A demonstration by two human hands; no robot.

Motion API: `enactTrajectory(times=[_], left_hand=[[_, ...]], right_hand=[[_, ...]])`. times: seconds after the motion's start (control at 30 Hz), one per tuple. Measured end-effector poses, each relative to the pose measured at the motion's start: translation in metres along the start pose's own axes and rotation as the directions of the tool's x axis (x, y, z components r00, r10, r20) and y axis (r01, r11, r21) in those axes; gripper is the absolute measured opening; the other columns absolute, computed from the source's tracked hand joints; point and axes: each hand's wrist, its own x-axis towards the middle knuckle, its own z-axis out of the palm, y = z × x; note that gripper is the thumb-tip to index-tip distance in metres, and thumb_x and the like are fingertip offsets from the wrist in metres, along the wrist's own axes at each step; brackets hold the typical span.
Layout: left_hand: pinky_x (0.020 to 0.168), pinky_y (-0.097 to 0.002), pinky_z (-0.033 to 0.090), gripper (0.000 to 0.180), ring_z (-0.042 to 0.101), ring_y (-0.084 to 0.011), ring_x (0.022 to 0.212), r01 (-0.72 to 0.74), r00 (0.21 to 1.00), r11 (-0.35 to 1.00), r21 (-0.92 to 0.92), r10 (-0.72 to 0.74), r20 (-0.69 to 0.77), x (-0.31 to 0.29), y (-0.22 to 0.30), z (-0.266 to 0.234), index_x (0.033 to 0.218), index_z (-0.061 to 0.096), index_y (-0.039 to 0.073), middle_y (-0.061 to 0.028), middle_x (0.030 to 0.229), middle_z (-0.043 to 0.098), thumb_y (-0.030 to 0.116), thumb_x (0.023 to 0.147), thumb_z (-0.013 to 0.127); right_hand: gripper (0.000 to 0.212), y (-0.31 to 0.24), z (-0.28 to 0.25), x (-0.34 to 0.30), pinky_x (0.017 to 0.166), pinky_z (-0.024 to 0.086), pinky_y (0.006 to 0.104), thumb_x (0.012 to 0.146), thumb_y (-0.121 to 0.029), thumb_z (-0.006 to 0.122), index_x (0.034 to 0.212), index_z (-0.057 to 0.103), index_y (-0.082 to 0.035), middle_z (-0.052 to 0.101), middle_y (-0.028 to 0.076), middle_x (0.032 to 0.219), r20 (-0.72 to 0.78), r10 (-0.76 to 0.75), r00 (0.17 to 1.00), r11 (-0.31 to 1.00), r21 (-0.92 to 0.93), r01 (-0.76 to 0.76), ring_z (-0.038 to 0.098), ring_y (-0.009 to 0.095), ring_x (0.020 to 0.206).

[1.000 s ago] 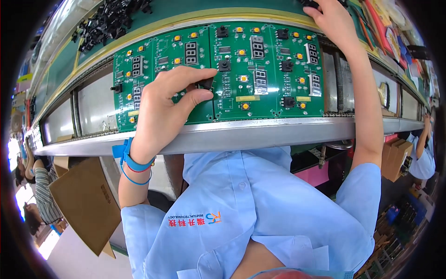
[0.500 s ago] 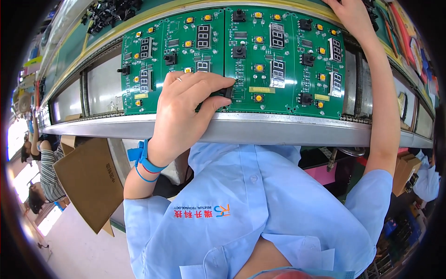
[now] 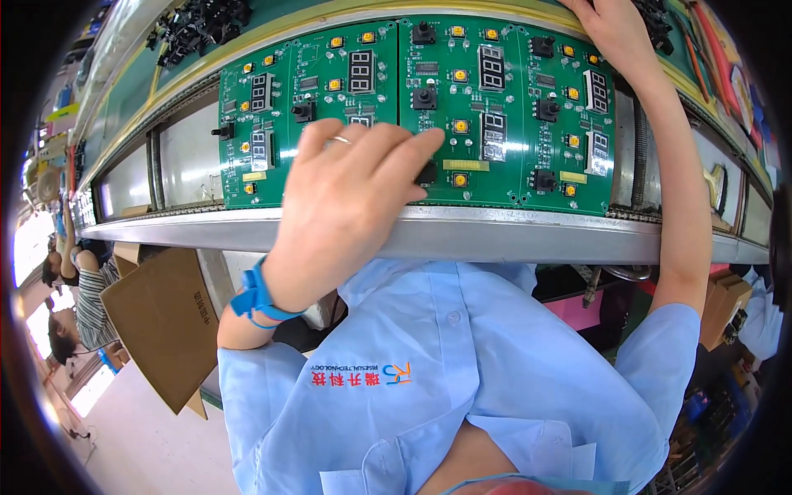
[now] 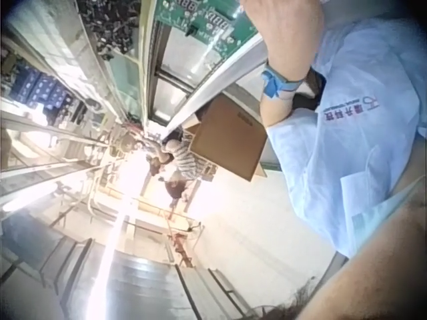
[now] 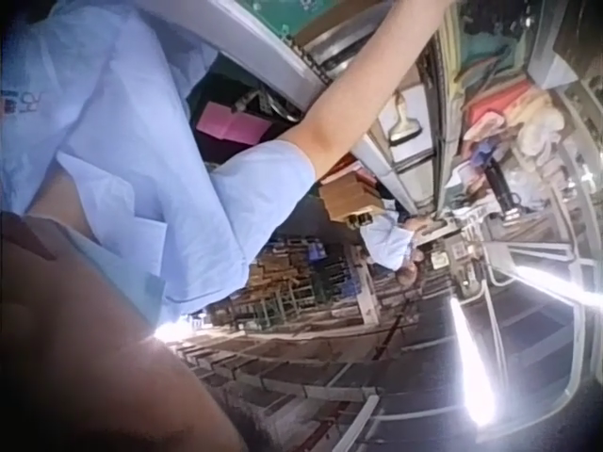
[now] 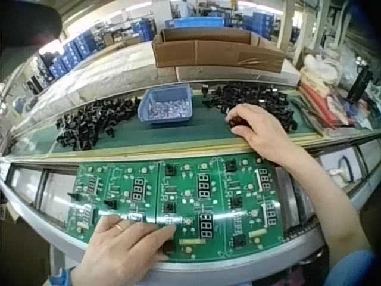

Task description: The person assembles electronic components and switches onto printed circuit boards by hand, placing them on a conveyor belt for the next stage of production.

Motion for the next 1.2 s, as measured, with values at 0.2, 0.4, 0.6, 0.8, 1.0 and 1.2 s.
enactTrajectory(times=[0.2,0.4,0.6,0.8,1.0,1.2], left_hand=[[0.082,-0.0326,0.039,0.031,0.058,-0.0170,0.071,0.482,0.846,0.874,0.055,-0.448,-0.289,-0.037,-0.062,-0.040,0.110,0.067,0.009,-0.0027,0.091,0.066,0.023,0.083,0.071],[0.084,-0.0383,0.039,0.039,0.062,-0.0286,0.079,0.679,0.731,0.706,0.201,-0.676,-0.094,-0.089,-0.101,-0.033,0.100,0.068,0.004,-0.0109,0.095,0.067,0.040,0.095,0.054],[0.082,-0.0404,0.040,0.038,0.061,-0.0284,0.082,0.603,0.793,0.762,0.238,-0.604,-0.075,-0.071,-0.084,-0.036,0.091,0.069,0.003,-0.0109,0.088,0.066,0.038,0.095,0.054],[0.070,-0.0378,0.044,0.032,0.059,-0.0286,0.064,0.443,0.884,0.862,0.244,-0.466,0.040,-0.037,-0.063,-0.039,0.079,0.069,0.005,-0.0092,0.070,0.062,0.035,0.088,0.063],[0.065,-0.0337,0.048,0.022,0.062,-0.0253,0.069,0.445,0.893,0.859,0.252,-0.403,-0.202,0.036,-0.129,-0.034,0.090,0.068,0.009,-0.0086,0.071,0.063,0.031,0.091,0.061],[0.055,-0.0418,0.049,0.023,0.064,-0.0312,0.064,0.424,0.900,0.835,0.351,-0.343,-0.269,0.082,-0.152,-0.018,0.088,0.061,0.005,-0.0141,0.068,0.064,0.027,0.086,0.064]], right_hand=[[0.022,-0.018,-0.008,0.000,0.086,0.044,0.0362,0.084,-0.009,0.062,0.106,0.059,-0.007,0.061,0.008,0.099,0.029,-0.035,0.999,0.997,-0.063,0.037,0.054,0.028,0.098],[0.027,0.021,0.004,0.008,0.097,0.038,0.0283,0.092,-0.013,0.056,0.118,0.063,-0.009,0.061,0.003,0.111,0.114,-0.139,0.984,0.986,0.108,0.127,0.053,0.019,0.109],[0.027,0.017,0.003,0.011,0.096,0.040,0.0302,0.091,-0.011,0.058,0.117,0.064,-0.008,0.062,0.004,0.110,0.132,-0.104,0.986,0.991,0.097,0.092,0.055,0.020,0.108],[0.028,0.019,0.003,0.019,0.093,0.042,0.0282,0.090,-0.010,0.059,0.118,0.063,-0.008,0.062,0.005,0.108,0.187,-0.129,0.974,0.986,0.125,0.107,0.057,0.019,0.104],[0.018,0.015,0.004,0.026,0.081,0.045,0.0246,0.090,-0.011,0.059,0.107,0.061,-0.005,0.062,0.001,0.105,0.160,0.092,0.983,0.934,0.328,-0.141,0.057,0.010,0.093],[0.019,-0.094,0.010,0.024,0.082,0.047,0.0367,0.080,-0.011,0.065,0.097,0.061,-0.004,0.062,0.010,0.094,0.148,-0.214,0.965,0.946,0.278,0.167,0.058,0.029,0.095]])
